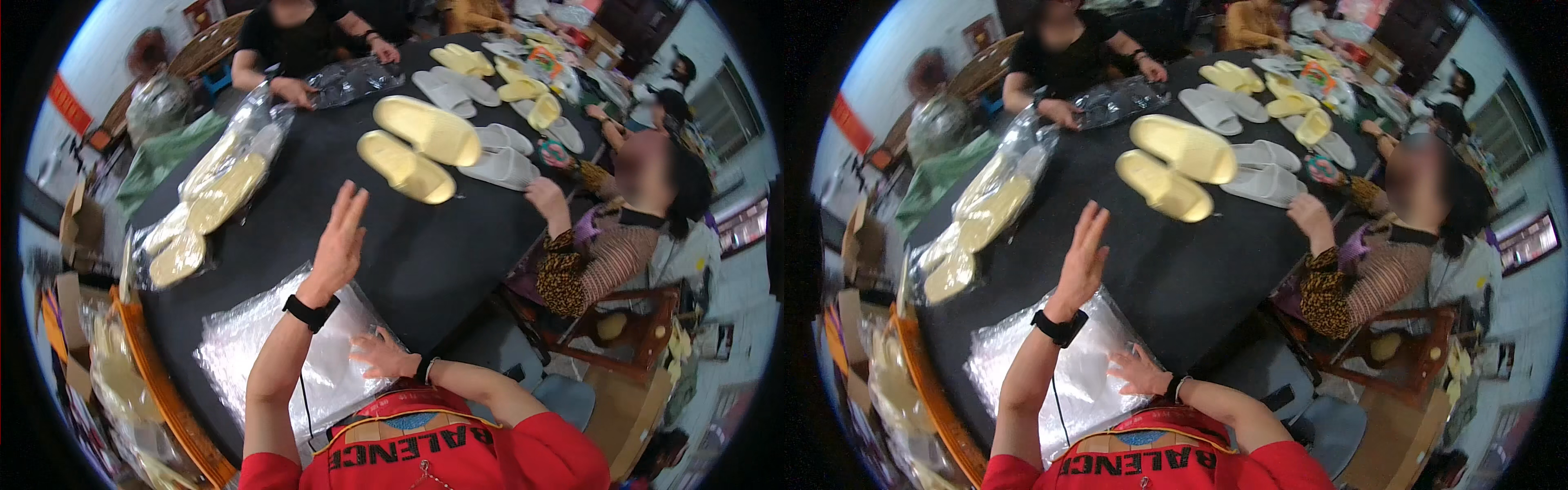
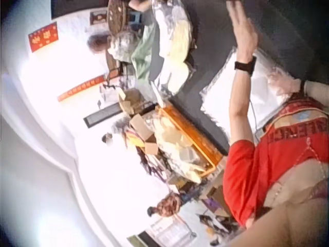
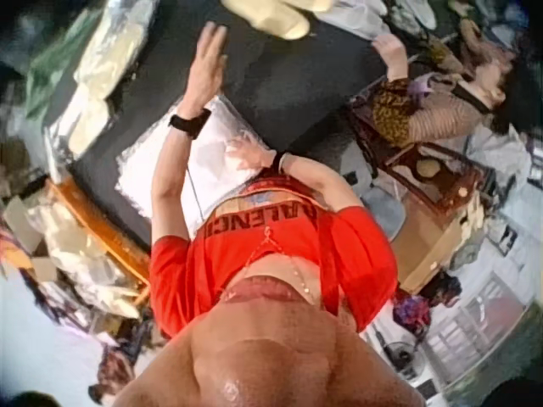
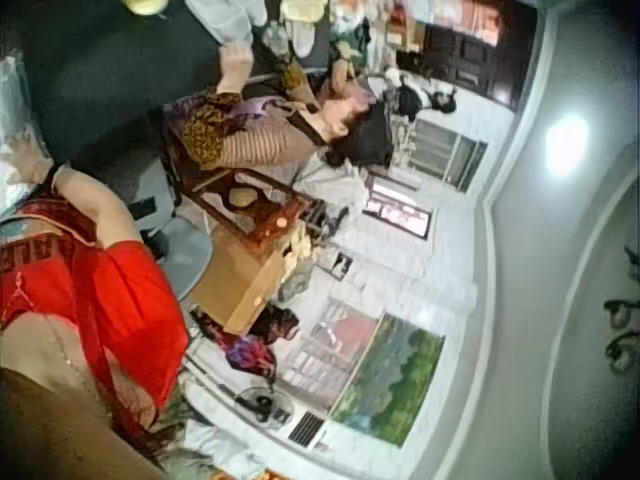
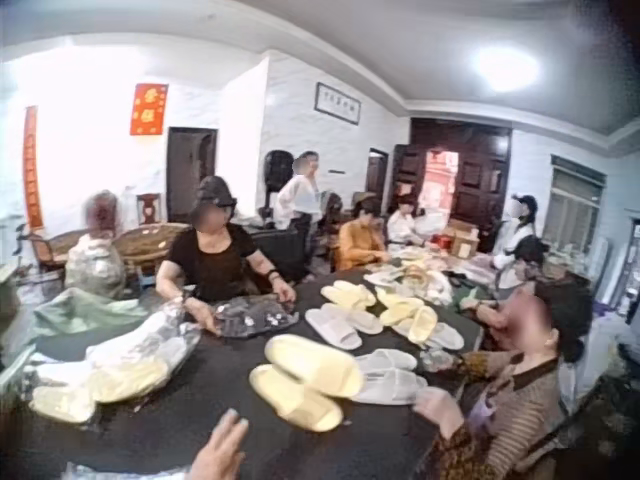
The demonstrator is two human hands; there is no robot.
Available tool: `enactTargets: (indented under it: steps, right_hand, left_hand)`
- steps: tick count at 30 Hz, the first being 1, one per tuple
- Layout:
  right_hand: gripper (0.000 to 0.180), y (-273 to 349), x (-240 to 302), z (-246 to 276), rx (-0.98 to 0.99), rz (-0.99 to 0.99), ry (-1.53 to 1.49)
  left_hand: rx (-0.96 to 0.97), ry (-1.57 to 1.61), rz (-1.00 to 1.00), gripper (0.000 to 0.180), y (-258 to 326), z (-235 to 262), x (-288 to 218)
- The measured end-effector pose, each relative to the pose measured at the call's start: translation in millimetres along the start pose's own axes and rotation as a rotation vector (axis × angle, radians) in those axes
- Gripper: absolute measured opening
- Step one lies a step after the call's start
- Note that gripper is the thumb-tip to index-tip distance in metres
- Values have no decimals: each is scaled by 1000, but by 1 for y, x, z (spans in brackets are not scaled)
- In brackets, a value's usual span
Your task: Packaging pairs of sandals into plastic bags in a shoe manufacturing facility.
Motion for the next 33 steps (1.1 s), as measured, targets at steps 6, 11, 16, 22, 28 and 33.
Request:
enactTargets:
  steps: [6, 11, 16, 22, 28, 33]
  right_hand:
    - [46, -10, -4, 39, -123, 123, 45]
    - [53, -10, 8, 29, -35, 138, 78]
    - [63, -4, 6, 22, 3, 198, 121]
    - [68, 4, -1, 8, -2, 287, 240]
    - [70, 1, -1, 7, 31, 303, 299]
    - [71, -3, 5, 14, 72, 253, 301]
  left_hand:
    - [263, -493, 138, 51, 123, 25, 55]
    - [285, -860, 207, 62, 231, 82, 24]
    - [585, -621, 387, 72, 337, 92, 4]
    - [676, -645, 379, 75, 361, 93, 18]
    - [239, 203, 818, 40, 289, 184, 67]
    - [-387, -206, 772, 36, 211, 318, 178]
Point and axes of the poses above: each hand's wrist, its own y-axis away from the middle knuckle, its own z-axis out of the back of the hand, x = y × z, the point moved 5 cm from there along -y, towards the middle knuckle, and after that the axes turned 13 degrees about -x, right-handed, at the moved point
